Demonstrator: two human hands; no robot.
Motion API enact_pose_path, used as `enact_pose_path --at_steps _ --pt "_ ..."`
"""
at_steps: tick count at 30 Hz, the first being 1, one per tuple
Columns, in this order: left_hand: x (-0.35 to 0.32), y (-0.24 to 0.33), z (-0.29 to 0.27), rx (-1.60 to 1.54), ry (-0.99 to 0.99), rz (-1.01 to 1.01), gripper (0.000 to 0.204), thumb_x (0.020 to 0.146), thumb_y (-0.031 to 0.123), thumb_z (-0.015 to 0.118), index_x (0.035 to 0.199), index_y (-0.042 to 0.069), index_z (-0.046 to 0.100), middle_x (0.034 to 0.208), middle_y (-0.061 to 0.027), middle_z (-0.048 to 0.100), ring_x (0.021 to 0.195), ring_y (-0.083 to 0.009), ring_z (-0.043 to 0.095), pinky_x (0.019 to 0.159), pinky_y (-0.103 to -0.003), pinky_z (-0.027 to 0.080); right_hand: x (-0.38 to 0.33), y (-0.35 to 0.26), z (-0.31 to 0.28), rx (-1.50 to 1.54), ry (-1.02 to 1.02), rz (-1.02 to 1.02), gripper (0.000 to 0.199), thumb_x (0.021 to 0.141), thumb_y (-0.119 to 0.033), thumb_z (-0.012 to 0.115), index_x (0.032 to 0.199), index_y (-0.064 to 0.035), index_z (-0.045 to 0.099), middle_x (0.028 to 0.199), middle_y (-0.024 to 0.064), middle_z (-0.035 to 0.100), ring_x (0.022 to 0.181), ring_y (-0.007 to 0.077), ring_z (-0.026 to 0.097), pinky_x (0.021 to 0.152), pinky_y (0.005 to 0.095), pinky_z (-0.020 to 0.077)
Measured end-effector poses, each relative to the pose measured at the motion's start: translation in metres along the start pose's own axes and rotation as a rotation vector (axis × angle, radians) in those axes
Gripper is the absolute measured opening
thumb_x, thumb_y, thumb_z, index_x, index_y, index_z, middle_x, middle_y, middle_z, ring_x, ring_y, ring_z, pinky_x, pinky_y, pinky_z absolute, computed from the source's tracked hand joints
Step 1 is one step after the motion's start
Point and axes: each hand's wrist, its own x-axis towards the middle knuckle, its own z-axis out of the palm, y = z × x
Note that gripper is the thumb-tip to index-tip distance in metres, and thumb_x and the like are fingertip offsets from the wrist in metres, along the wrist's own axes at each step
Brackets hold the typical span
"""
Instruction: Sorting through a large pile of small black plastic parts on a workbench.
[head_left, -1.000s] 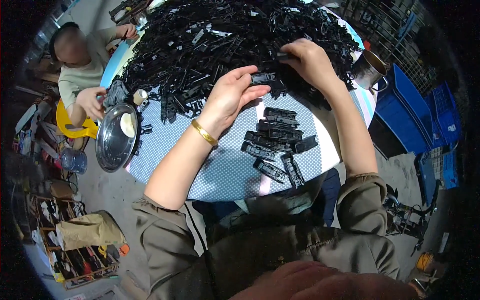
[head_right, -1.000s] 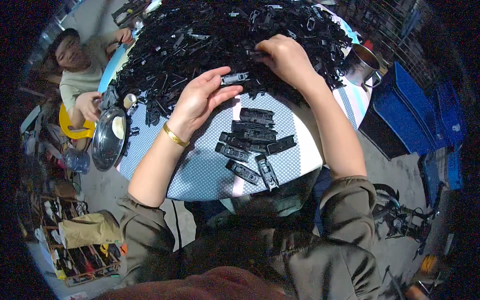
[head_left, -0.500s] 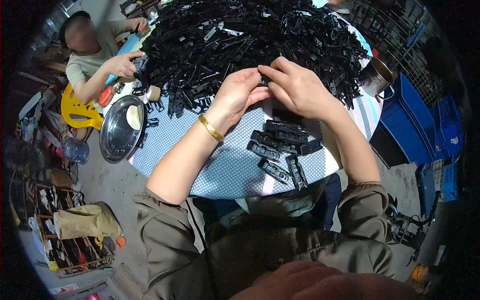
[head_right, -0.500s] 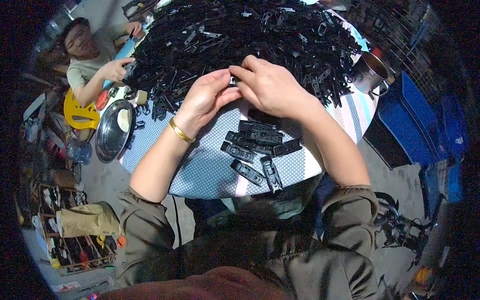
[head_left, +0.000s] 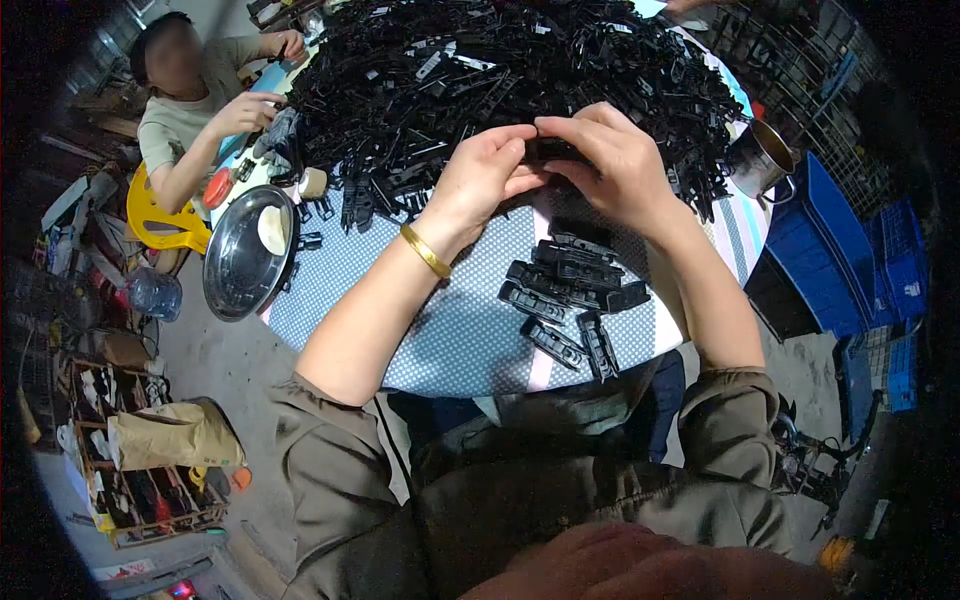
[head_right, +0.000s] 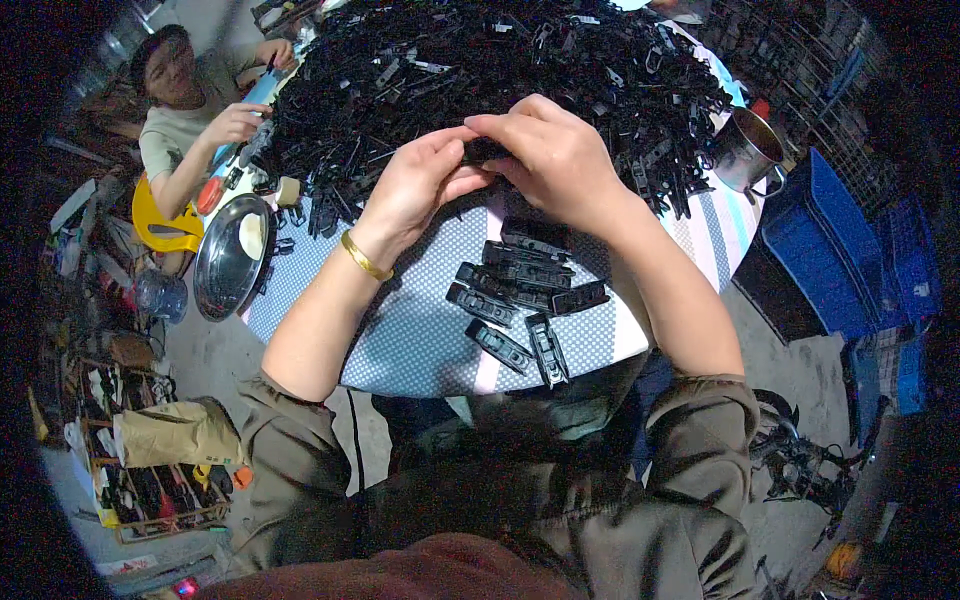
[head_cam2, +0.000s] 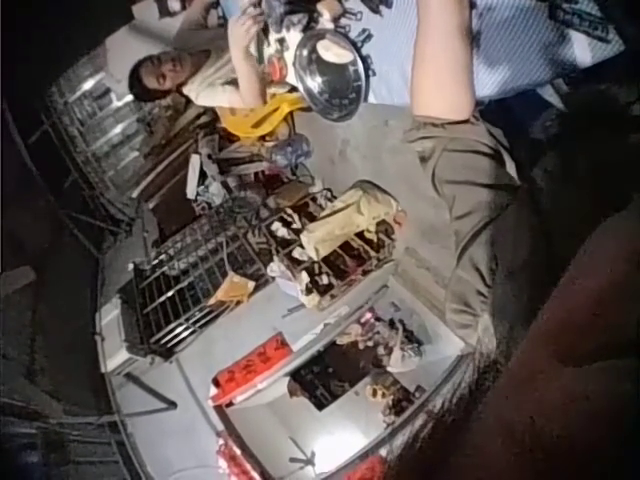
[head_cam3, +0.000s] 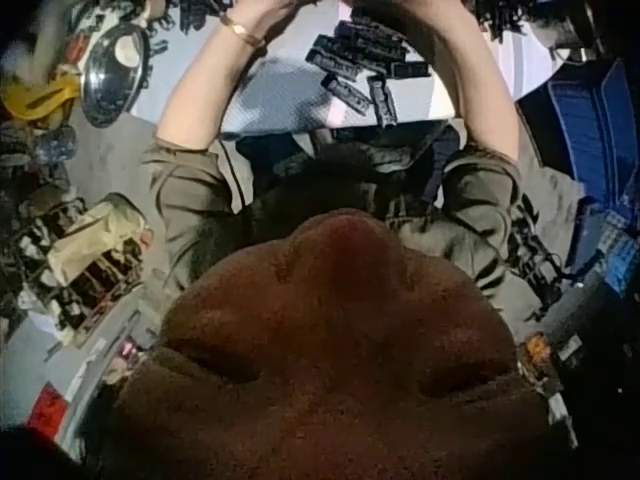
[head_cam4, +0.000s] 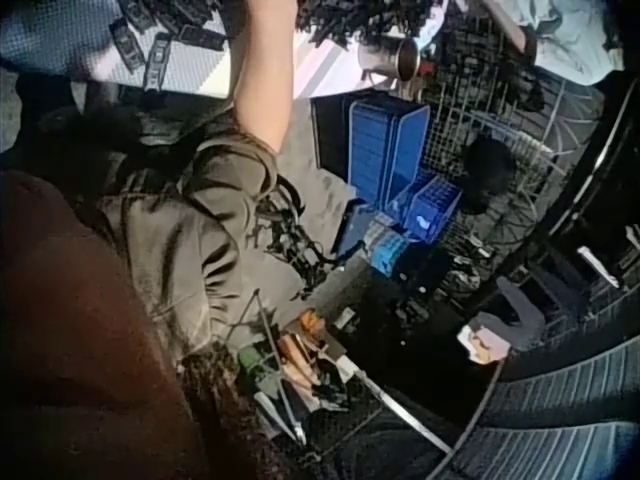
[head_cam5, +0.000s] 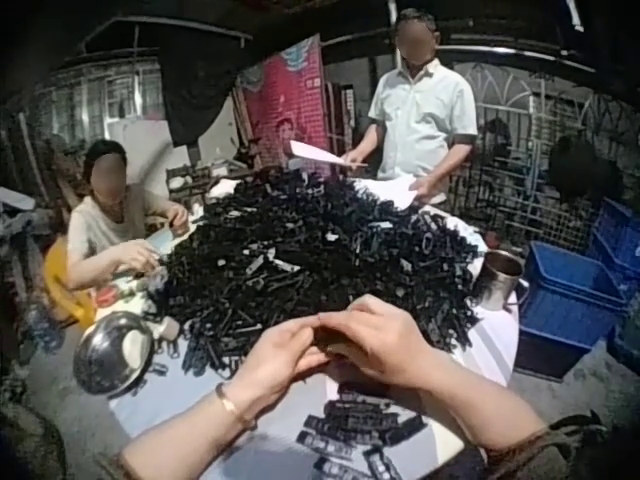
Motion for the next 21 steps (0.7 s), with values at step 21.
enact_pose_path --at_steps 21 --pt "-0.005 0.011 0.002 0.06 -0.138 0.254 0.043 0.083 0.003 0.054 0.123 -0.005 0.04 0.096 -0.0072 0.059 0.081 -0.0103 0.057 0.074 -0.022 0.048 -0.002 0.01 -0.011 0.966 -0.171 0.702 0.032 0.075 -0.015 0.066 0.105 -0.0027 0.062 0.087 0.0061 0.064 0.081 0.0103 0.059 0.073 0.0218 0.0458"
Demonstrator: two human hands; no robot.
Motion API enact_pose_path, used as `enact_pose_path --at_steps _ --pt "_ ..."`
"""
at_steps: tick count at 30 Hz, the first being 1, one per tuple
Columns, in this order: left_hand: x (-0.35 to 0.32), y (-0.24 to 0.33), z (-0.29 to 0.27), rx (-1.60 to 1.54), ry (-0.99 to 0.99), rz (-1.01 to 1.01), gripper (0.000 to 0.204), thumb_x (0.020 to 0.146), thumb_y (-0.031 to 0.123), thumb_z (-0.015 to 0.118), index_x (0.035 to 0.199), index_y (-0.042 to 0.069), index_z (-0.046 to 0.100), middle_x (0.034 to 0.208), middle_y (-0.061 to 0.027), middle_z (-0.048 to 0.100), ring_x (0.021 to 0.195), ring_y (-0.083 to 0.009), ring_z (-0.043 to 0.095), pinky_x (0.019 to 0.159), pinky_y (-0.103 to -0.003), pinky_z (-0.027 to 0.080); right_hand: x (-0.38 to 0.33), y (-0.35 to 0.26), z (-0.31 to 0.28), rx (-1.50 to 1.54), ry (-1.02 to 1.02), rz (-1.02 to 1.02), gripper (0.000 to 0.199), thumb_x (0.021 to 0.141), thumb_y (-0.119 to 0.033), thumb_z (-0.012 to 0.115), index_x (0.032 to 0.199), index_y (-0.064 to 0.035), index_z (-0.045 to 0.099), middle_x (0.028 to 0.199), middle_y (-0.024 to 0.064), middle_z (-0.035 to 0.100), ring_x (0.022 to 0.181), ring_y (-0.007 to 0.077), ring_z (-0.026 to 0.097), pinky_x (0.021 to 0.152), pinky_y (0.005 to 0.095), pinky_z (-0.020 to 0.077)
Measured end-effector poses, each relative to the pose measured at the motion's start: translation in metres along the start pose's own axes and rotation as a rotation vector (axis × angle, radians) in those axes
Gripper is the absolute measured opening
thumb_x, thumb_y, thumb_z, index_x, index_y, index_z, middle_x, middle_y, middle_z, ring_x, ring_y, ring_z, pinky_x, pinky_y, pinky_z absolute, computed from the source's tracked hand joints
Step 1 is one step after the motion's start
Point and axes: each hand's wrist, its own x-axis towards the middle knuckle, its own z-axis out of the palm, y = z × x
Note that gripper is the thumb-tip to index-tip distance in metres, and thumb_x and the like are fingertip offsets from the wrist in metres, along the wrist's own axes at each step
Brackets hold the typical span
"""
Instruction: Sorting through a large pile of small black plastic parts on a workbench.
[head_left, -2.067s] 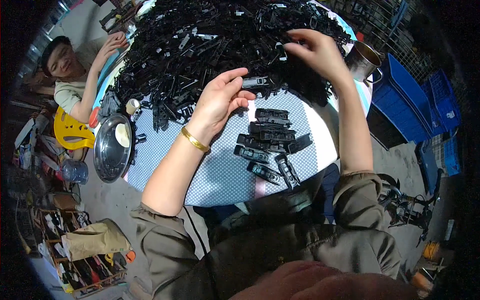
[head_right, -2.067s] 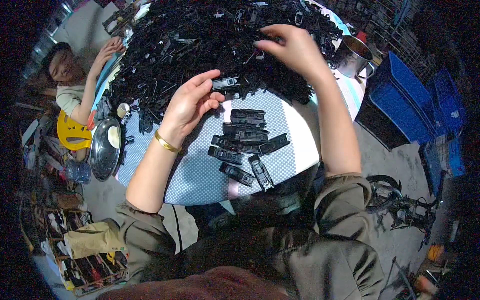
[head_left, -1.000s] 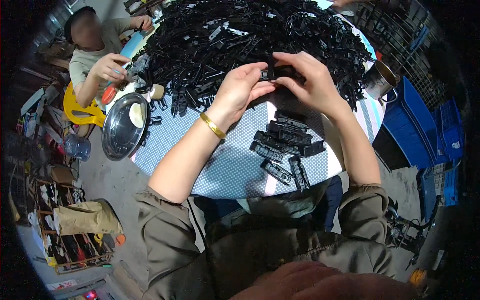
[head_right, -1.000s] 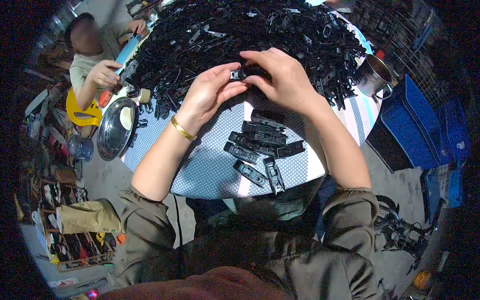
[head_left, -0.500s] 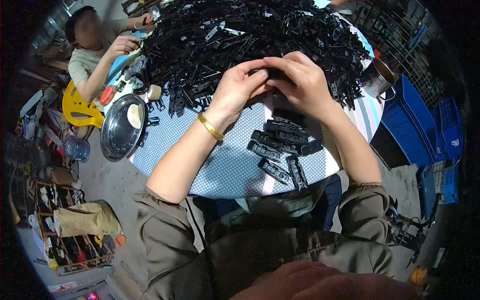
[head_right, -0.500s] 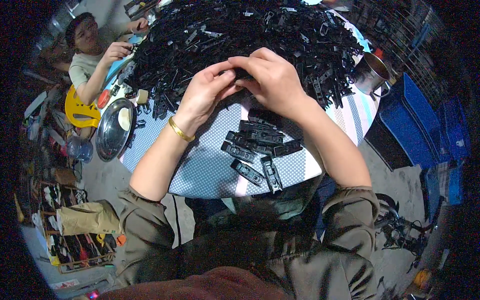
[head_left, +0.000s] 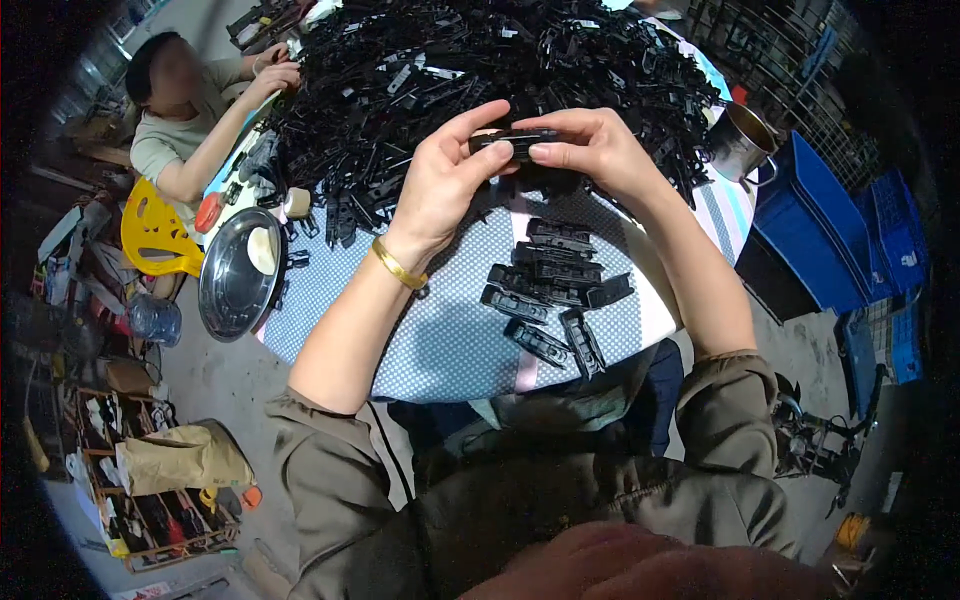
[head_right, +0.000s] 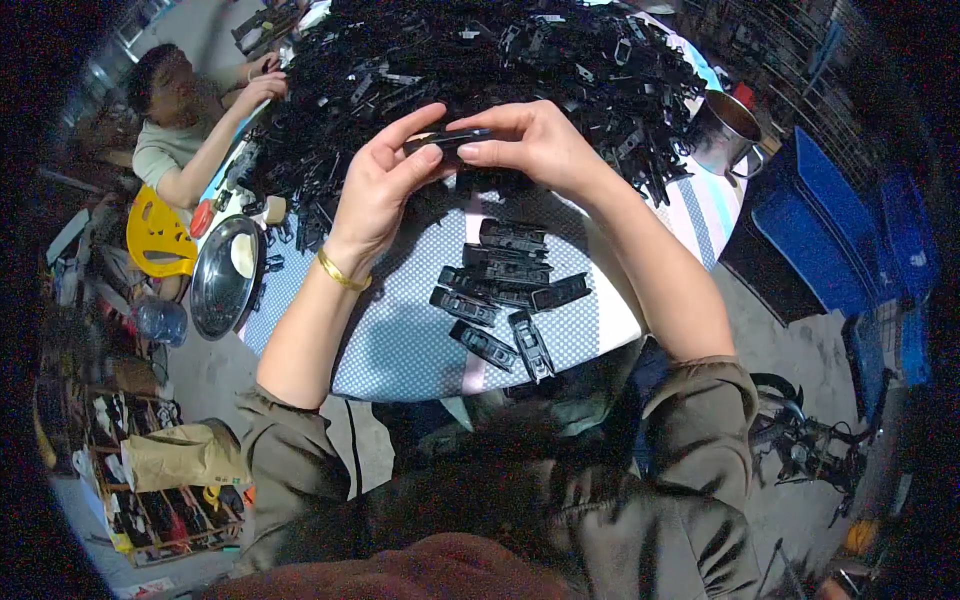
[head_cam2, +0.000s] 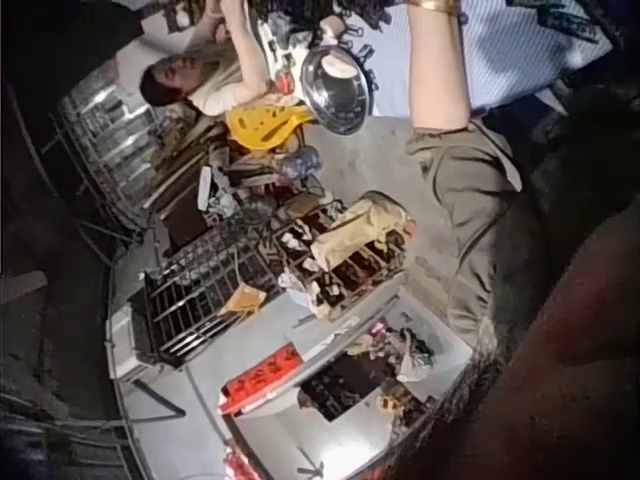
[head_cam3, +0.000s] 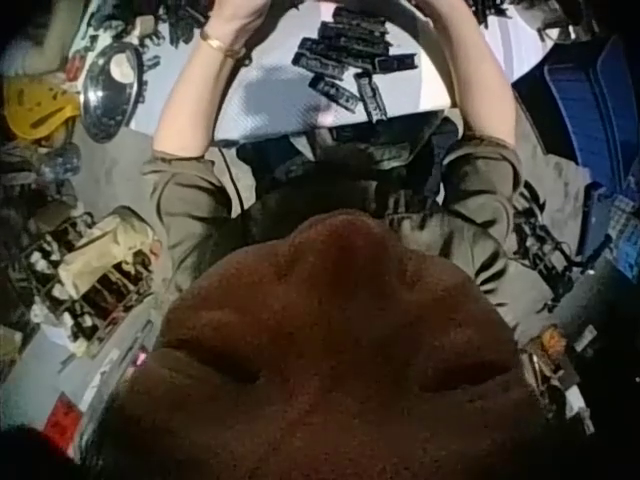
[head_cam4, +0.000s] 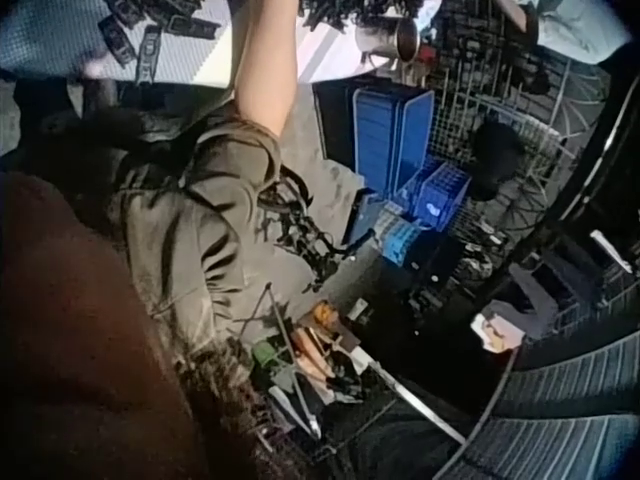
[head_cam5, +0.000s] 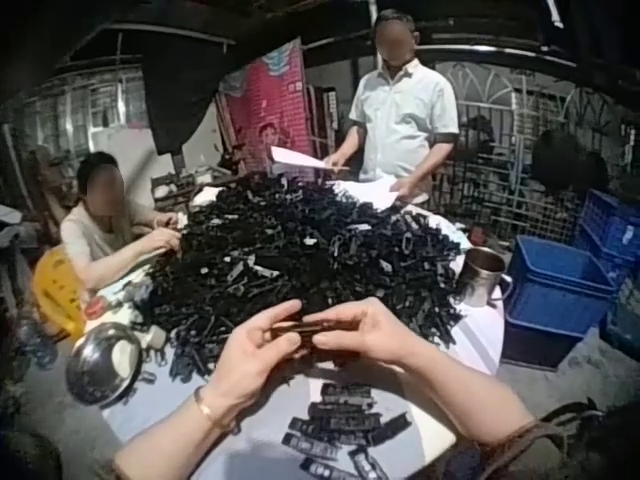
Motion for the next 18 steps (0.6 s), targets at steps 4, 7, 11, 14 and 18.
enact_pose_path --at_steps 4,7,11,14,18 --pt "-0.003 0.005 0.004 -0.013 -0.033 0.021 0.042 0.084 0.004 0.053 0.123 -0.004 0.041 0.098 -0.0066 0.059 0.083 -0.0097 0.056 0.075 -0.022 0.047 -0.004 -0.012 -0.017 -0.214 -0.071 -0.051 0.028 0.078 -0.015 0.061 0.103 -0.0022 0.062 0.091 0.0065 0.064 0.078 0.01 0.059 0.072 0.0214 0.0462" --pt "-0.008 0.004 0.007 0.211 -0.218 0.055 0.041 0.082 0.006 0.054 0.122 0.0 0.044 0.104 -0.0059 0.058 0.088 -0.0088 0.054 0.075 -0.021 0.044 -0.012 -0.018 -0.055 -0.307 0.182 0.013 0.029 0.084 -0.025 0.057 0.1 -0.0013 0.062 0.083 0.0055 0.064 0.072 0.01 0.059 0.064 0.0205 0.0472" --pt "-0.014 0.002 0.019 0.448 -0.466 0.004 0.026 0.081 0.012 0.058 0.105 0.002 0.059 0.107 -0.0081 0.059 0.098 -0.0158 0.055 0.085 -0.028 0.043 -0.041 -0.016 -0.1 -0.832 0.368 0.253 0.033 0.078 -0.031 0.064 0.093 -0.0015 0.063 0.075 0.0094 0.064 0.066 0.0147 0.061 0.057 0.0266 0.047" --pt "-0.018 -0.002 0.015 0.661 -0.615 0.211 0.028 0.078 0.012 0.06 0.104 0.002 0.059 0.106 -0.0118 0.06 0.098 -0.0213 0.057 0.085 -0.032 0.043 -0.052 -0.012 -0.077 -1.316 0.231 0.315 0.039 0.071 -0.033 0.069 0.094 -0.0023 0.063 0.075 0.0115 0.063 0.067 0.0205 0.061 0.06 0.0327 0.047" --pt "-0.017 -0.005 0.022 0.57 -0.673 0.07 0.029 0.078 0.013 0.061 0.104 0.001 0.058 0.1 -0.0111 0.062 0.095 -0.0189 0.059 0.084 -0.031 0.044 -0.065 0.002 -0.055 -1.453 0.26 0.277 0.041 0.066 -0.024 0.069 0.099 -0.0033 0.058 0.082 0.0174 0.063 0.078 0.0322 0.061 0.067 0.0392 0.0468"
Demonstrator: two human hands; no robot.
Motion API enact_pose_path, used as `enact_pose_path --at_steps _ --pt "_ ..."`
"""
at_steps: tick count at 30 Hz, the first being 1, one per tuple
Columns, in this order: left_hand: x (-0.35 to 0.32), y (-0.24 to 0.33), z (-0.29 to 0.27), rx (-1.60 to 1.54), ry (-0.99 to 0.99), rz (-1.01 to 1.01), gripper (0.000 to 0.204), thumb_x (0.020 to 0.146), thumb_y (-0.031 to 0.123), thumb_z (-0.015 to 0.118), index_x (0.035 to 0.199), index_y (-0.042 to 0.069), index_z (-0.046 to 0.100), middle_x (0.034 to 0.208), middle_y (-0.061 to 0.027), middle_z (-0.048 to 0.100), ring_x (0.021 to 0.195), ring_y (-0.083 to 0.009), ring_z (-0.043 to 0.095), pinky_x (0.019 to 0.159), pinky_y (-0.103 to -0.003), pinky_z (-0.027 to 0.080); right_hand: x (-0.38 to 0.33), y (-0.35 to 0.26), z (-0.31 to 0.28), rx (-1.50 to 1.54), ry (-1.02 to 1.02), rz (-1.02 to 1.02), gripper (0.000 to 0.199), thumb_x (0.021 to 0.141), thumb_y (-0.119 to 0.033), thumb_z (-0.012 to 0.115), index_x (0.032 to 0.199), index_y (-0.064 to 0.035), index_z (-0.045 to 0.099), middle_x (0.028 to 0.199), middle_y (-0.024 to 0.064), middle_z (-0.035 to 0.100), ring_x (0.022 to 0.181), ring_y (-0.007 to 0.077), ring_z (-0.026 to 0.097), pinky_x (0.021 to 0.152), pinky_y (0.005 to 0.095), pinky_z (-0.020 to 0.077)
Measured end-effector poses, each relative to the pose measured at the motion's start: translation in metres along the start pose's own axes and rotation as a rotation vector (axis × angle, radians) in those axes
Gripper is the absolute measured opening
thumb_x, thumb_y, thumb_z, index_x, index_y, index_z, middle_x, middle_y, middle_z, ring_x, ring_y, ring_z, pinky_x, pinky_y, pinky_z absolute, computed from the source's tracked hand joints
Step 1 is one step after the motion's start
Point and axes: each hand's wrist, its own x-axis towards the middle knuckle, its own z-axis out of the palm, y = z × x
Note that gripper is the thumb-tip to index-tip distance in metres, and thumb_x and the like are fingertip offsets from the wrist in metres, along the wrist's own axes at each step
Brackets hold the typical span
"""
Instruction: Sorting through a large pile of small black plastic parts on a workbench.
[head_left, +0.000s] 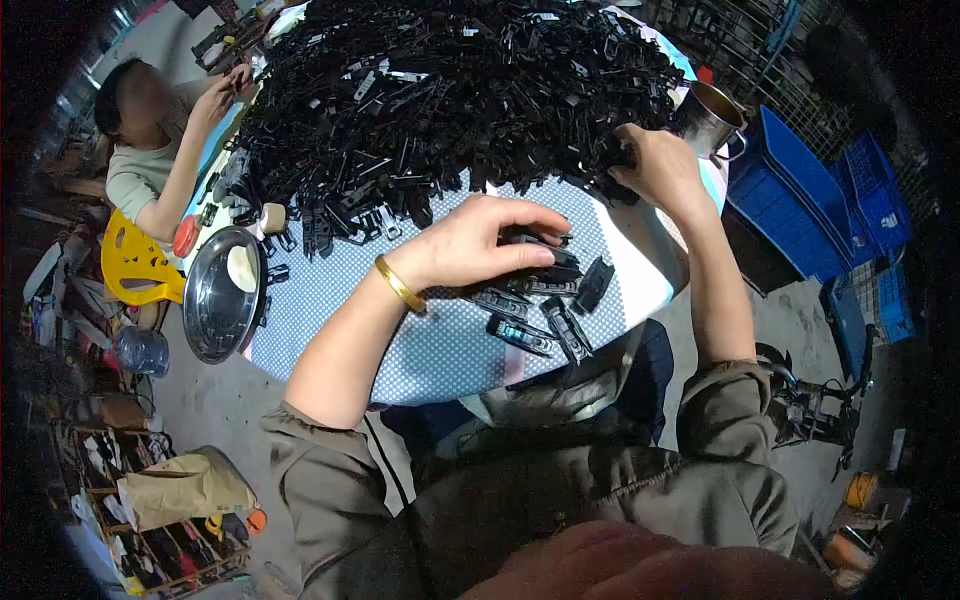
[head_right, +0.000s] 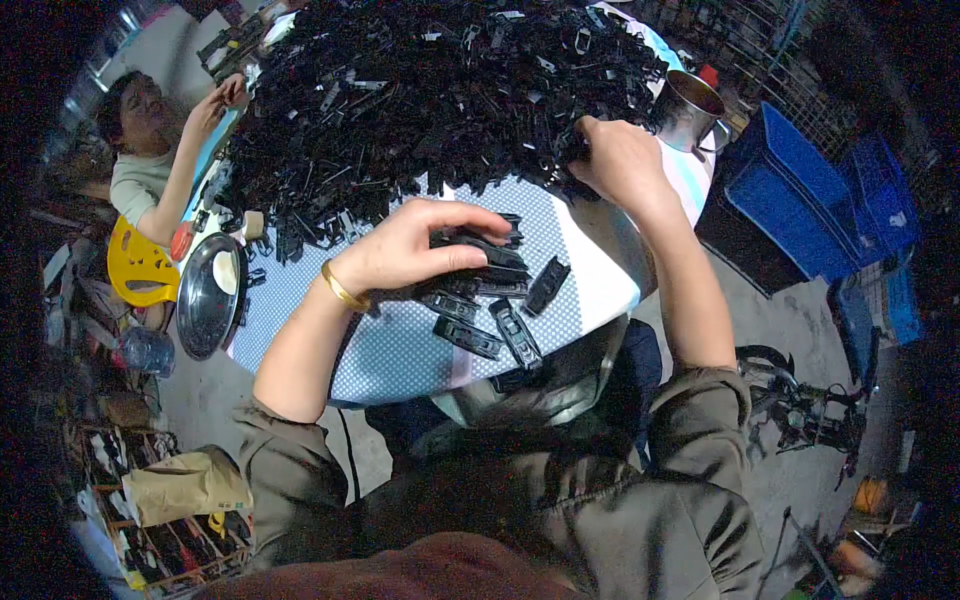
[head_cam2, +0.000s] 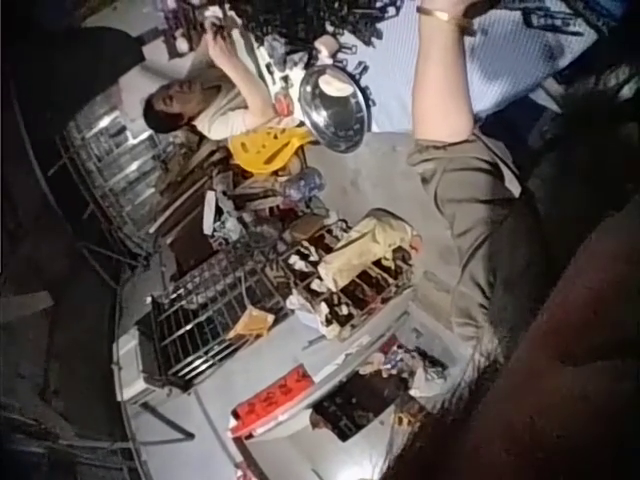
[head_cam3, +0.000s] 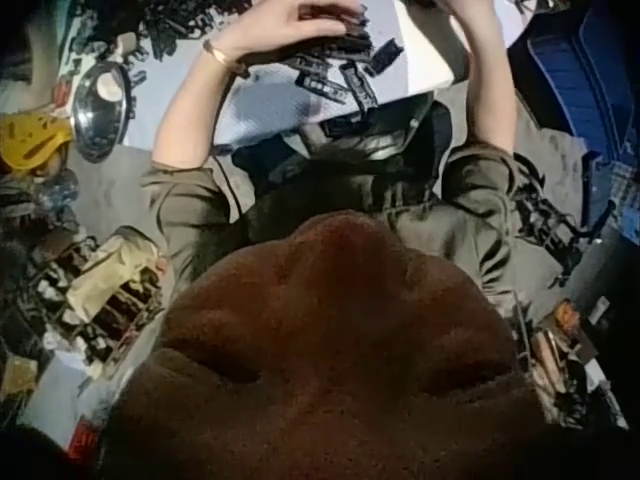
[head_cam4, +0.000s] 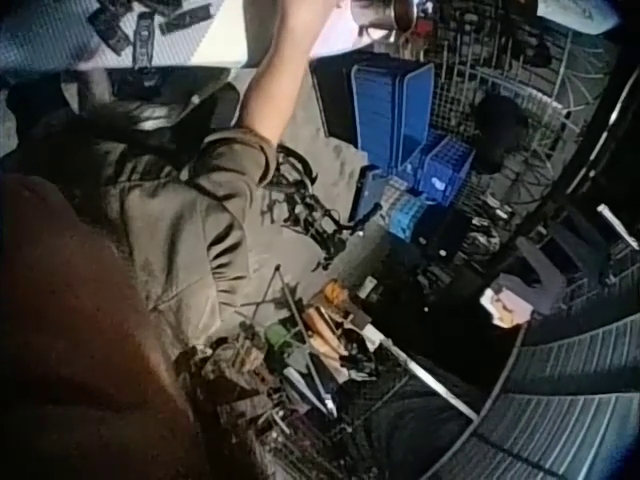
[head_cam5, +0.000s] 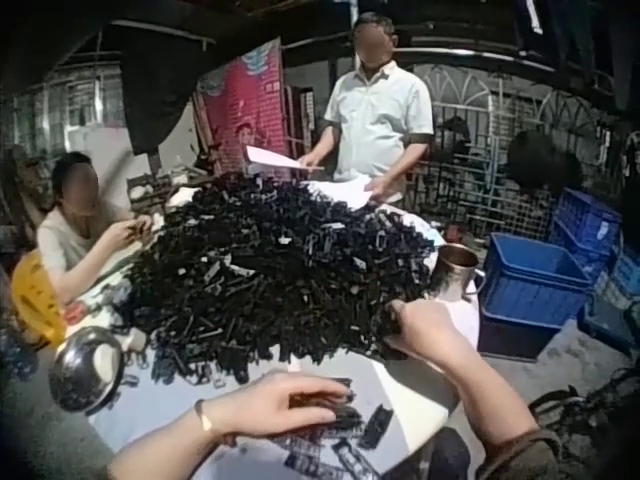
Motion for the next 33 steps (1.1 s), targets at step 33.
enact_pose_path --at_steps 33 --pt "0.004 -0.029 -0.009 -0.629 0.776 -0.245 0.032 0.085 0.009 0.052 0.114 -0.003 0.049 0.09 -0.0087 0.062 0.055 -0.0025 0.047 0.046 -0.014 0.038 0.23 -0.022 0.043 0.273 0.565 -0.247 0.039 0.078 -0.018 0.057 0.115 -0.0072 0.05 0.112 0.0174 0.053 0.102 0.0351 0.049 0.089 0.0397 0.0381"
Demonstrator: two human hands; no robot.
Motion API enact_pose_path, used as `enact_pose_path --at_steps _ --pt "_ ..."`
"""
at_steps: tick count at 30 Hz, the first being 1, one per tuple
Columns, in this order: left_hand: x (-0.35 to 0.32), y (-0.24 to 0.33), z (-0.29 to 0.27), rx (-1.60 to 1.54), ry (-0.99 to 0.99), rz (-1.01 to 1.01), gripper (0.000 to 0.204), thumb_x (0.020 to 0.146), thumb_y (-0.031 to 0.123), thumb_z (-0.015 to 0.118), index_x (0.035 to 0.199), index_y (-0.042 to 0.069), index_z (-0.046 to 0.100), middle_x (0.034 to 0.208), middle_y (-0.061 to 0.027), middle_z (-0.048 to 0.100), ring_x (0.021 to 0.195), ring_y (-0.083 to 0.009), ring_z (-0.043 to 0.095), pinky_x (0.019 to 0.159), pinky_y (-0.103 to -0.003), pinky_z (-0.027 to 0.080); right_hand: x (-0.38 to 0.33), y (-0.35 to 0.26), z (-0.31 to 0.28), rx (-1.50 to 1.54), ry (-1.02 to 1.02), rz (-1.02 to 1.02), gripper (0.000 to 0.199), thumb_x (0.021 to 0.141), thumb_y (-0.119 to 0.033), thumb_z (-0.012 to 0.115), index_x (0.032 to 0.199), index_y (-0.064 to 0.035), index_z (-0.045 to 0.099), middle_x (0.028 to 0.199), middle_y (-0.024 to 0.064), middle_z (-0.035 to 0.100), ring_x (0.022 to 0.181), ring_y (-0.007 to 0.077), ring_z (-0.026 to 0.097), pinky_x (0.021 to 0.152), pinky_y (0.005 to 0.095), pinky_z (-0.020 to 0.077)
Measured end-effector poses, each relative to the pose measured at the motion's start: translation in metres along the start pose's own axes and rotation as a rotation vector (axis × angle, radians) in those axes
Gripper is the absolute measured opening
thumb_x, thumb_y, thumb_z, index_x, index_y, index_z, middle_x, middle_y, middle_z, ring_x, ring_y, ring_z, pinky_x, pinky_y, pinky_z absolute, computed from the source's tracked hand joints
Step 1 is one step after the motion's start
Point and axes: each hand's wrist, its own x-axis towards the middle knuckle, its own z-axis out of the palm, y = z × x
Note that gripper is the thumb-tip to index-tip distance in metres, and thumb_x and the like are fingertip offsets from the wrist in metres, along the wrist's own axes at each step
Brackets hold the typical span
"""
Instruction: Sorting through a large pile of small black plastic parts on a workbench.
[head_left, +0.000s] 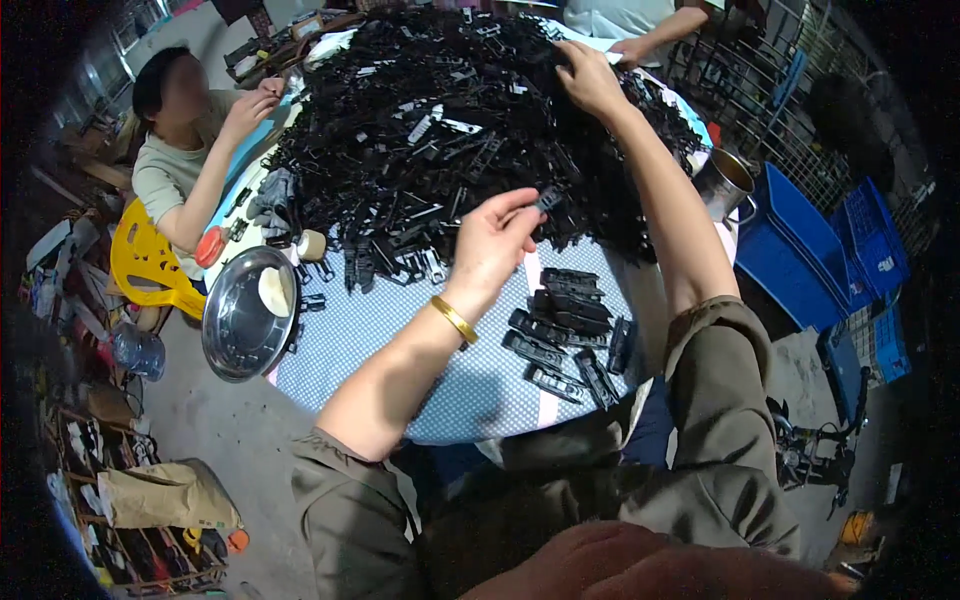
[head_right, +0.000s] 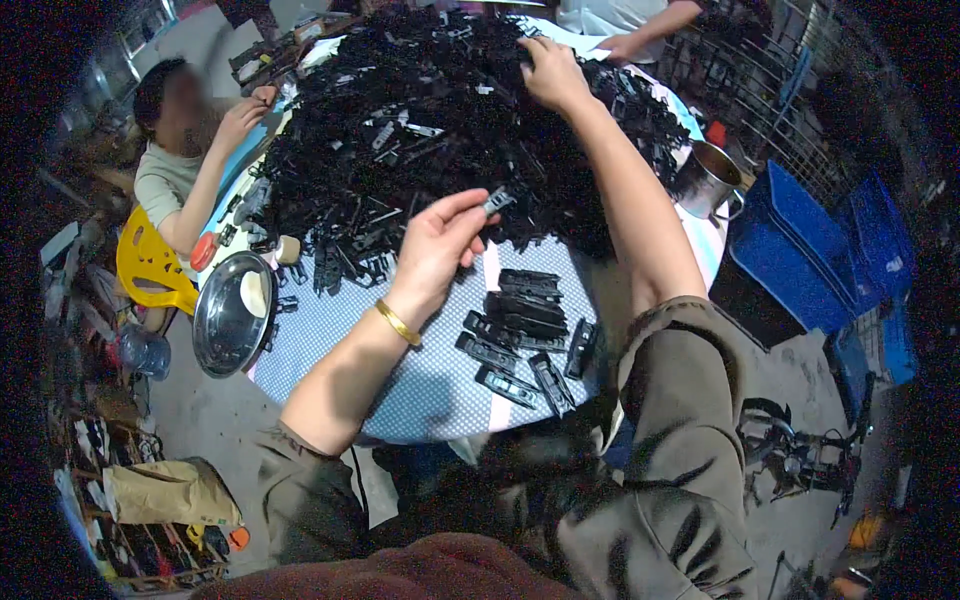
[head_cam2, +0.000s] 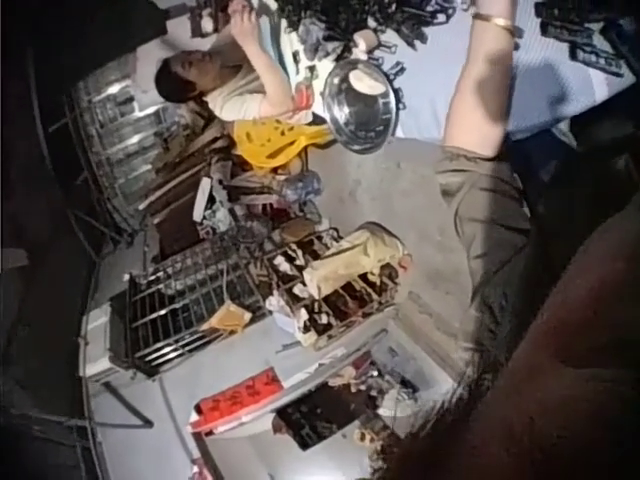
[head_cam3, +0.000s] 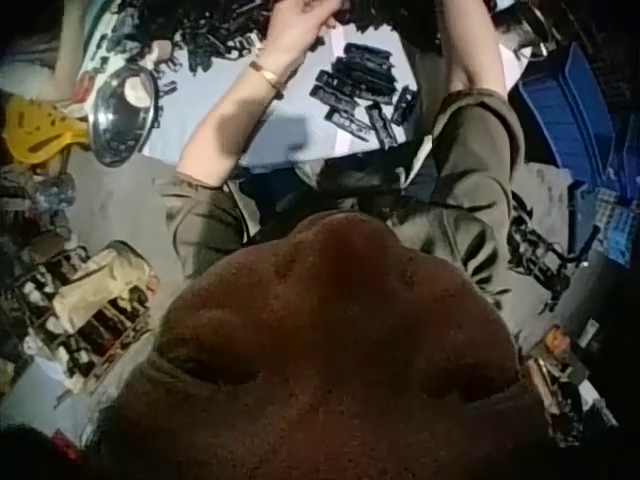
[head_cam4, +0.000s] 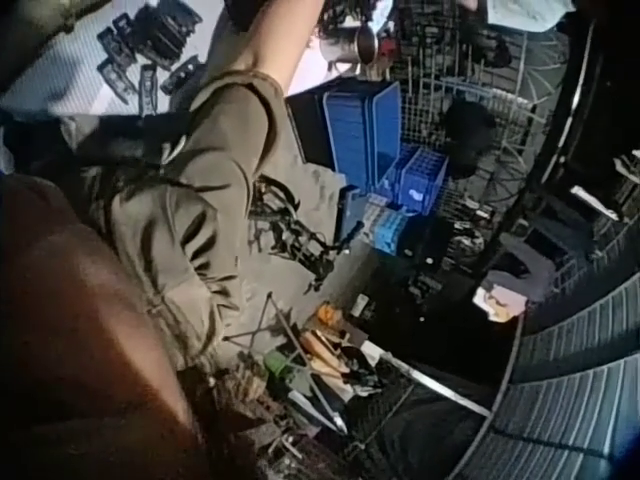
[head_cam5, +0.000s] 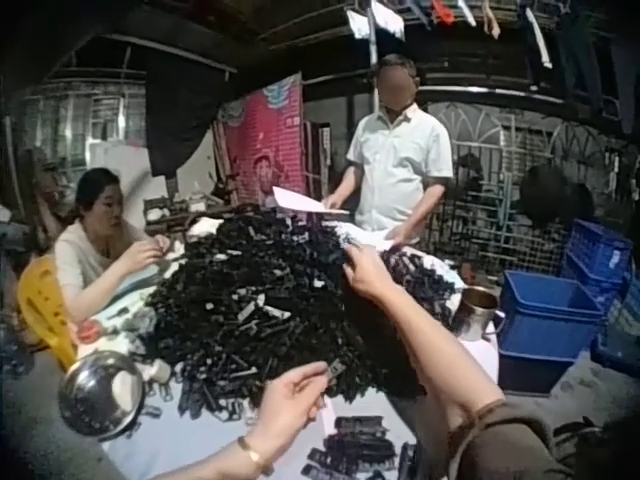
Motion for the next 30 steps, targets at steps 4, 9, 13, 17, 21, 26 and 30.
enact_pose_path --at_steps 4,9,13,17,21,26,30 --pt "0.0 -0.013 0.003 0.065 0.021 0.056 0.028 0.081 0.011 0.057 0.106 -0.001 0.057 0.077 -0.0046 0.062 0.057 -0.0067 0.053 0.05 -0.019 0.042 0.035 -0.018 0.026 -0.017 -0.041 0.014 0.049 0.078 -0.037 0.056 0.121 -0.0154 0.047 0.12 0.0194 0.046 0.11 0.0368 0.044 0.092 0.042 0.037" --pt "-0.005 -0.017 0.0 0.269 0.036 0.17 0.025 0.081 0.009 0.058 0.105 0.001 0.058 0.078 -0.0034 0.062 0.058 -0.0056 0.054 0.051 -0.019 0.043 0.064 -0.056 0.041 -0.174 -0.288 0.157 0.072 0.069 -0.067 0.052 0.126 -0.023 0.044 0.128 0.0205 0.04 0.12 0.0373 0.035 0.097 0.0454 0.0324" --pt "-0.003 -0.012 0.001 0.266 0.032 0.168 0.025 0.082 0.01 0.057 0.105 0.001 0.058 0.08 -0.0047 0.062 0.059 -0.0067 0.055 0.053 -0.02 0.044 0.066 -0.027 0.031 -0.11 -0.44 0.186 0.066 0.07 -0.062 0.054 0.114 -0.0133 0.056 0.107 0.0182 0.056 0.099 0.0329 0.054 0.086 0.0398 0.0433" --pt "-0.001 -0.019 -0.001 0.274 0.087 0.203 0.022 0.08 0.009 0.057 0.1 0.001 0.06 0.074 -0.0083 0.063 0.055 -0.0106 0.056 0.053 -0.024 0.045 0.033 -0.037 0.011 -0.118 -0.26 0.042 0.049 0.074 -0.051 0.058 0.101 -0.0099 0.06 0.095 0.0171 0.058 0.089 0.0318 0.057 0.079 0.0402 0.0453" --pt "-0.001 -0.021 0.001 0.165 0.031 0.084 0.022 0.081 0.009 0.057 0.1 -0.001 0.059 0.079 -0.0074 0.063 0.056 -0.0098 0.055 0.053 -0.022 0.045 -0.008 -0.037 -0.014 -0.063 -0.007 -0.088 0.04 0.074 -0.042 0.063 0.095 -0.0082 0.06 0.089 0.0133 0.059 0.081 0.0304 0.058 0.071 0.0382 0.0473" --pt "-0.001 -0.025 0.006 0.179 -0.054 0.051 0.024 0.083 0.011 0.056 0.105 -0.001 0.057 0.072 -0.0029 0.058 0.053 -0.0042 0.05 0.045 -0.016 0.04 -0.054 -0.04 -0.038 0.067 -0.021 -0.132 0.022 0.072 -0.011 0.062 0.093 -0.0046 0.062 0.103 0.012 0.058 0.084 0.0297 0.059 0.074 0.0345 0.0478" --pt "0.001 -0.027 0.005 0.074 -0.054 -0.001 0.025 0.085 0.01 0.054 0.106 -0.003 0.054 0.071 -0.004 0.058 0.053 -0.0046 0.051 0.046 -0.016 0.04 -0.074 -0.051 -0.056 0.068 0.129 -0.232 0.016 0.067 -0.01 0.063 0.082 -0.0062 0.065 0.098 0.0098 0.059 0.081 0.0274 0.059 0.075 0.0378 0.0465"
